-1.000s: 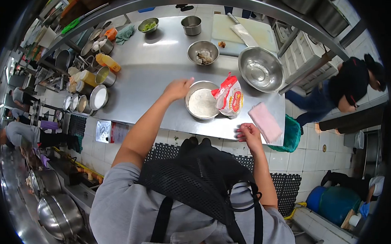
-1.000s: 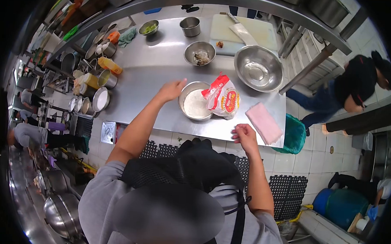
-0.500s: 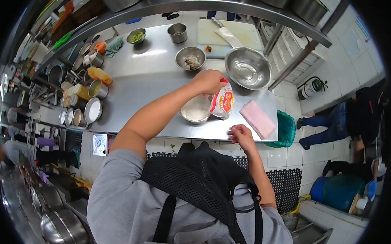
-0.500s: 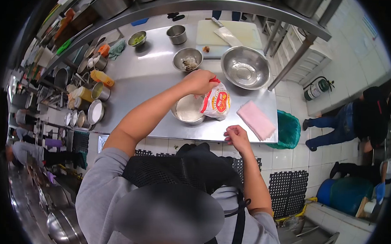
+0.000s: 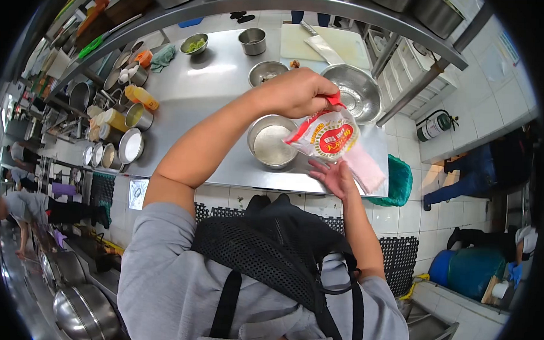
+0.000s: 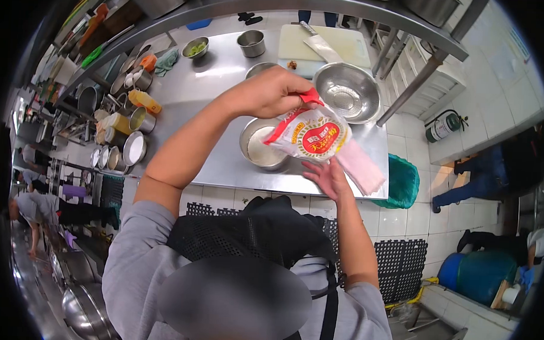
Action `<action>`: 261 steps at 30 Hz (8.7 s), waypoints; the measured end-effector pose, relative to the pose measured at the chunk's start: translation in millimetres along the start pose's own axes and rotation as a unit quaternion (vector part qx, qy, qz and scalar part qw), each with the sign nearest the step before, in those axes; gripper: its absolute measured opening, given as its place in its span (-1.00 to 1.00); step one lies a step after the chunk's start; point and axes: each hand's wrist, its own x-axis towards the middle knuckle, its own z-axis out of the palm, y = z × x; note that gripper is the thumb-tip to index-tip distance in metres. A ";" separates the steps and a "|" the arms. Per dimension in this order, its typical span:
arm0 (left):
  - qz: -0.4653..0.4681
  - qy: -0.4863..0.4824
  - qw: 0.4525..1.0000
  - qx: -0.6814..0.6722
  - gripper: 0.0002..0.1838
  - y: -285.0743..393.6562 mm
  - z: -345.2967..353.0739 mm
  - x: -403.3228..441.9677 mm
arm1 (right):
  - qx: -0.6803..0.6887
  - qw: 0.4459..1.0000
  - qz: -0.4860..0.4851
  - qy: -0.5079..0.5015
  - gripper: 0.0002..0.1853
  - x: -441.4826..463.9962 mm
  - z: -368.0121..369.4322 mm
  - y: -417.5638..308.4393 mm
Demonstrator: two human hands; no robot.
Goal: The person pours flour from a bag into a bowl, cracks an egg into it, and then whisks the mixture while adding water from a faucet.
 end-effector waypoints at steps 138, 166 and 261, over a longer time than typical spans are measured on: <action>-0.242 0.052 0.968 0.031 -0.82 -130.0 21.4 -108.3 | -0.483 0.831 -0.222 0.166 -0.73 46.2 111.7 -69.7; -0.010 -0.090 0.992 0.087 -0.84 -53.2 48.1 8.0 | -0.425 0.824 -0.026 0.374 -0.32 -43.0 -3.4 -8.3; -0.373 -0.139 0.818 -0.415 -0.67 -85.1 241.6 -191.2 | -0.296 0.732 -0.232 0.568 -0.93 -295.1 -45.7 78.5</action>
